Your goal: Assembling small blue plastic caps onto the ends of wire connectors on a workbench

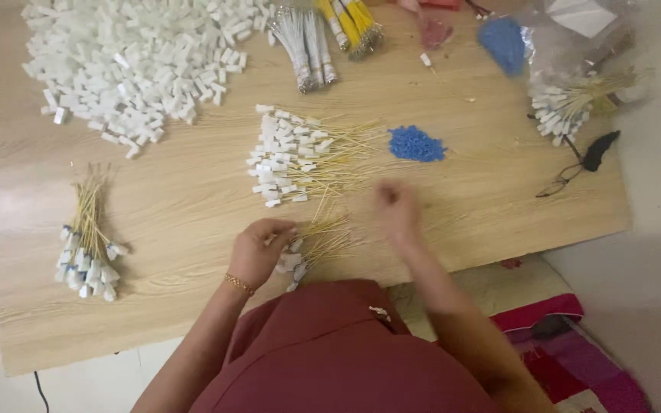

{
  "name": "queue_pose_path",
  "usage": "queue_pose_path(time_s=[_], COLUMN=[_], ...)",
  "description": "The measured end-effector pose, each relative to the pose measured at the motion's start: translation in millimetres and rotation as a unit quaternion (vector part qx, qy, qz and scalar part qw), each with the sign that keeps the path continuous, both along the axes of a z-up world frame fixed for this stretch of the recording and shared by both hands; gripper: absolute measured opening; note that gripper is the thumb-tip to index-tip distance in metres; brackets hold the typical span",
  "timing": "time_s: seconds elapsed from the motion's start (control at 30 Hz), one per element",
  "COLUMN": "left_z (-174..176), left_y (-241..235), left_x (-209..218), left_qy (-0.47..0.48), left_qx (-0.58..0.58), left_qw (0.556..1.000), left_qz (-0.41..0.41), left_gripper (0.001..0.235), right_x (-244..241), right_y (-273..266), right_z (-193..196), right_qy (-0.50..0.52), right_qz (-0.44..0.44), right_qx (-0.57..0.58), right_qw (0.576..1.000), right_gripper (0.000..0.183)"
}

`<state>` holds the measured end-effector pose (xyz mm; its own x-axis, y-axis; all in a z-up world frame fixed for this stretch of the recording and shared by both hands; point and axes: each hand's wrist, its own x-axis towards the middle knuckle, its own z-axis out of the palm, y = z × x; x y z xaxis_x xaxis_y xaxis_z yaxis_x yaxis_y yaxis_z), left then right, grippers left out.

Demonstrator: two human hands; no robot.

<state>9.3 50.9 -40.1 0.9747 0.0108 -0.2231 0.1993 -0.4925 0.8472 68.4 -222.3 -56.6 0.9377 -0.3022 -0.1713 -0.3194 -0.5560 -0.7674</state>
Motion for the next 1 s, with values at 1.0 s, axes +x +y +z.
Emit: queue_pose_path(time_s=[1.0], left_z=[-60], left_y=[0], left_x=[35], left_qy=[-0.185], left_qx=[0.29], left_qw=[0.938], left_qz=[-0.052], left_gripper=[0.011], right_x=[45], right_y=[-100], right_z=[-67], right_qy=[-0.029], right_qz=[0.033], right_qx=[-0.188], right_qw=[0.981], right_gripper=[0.017])
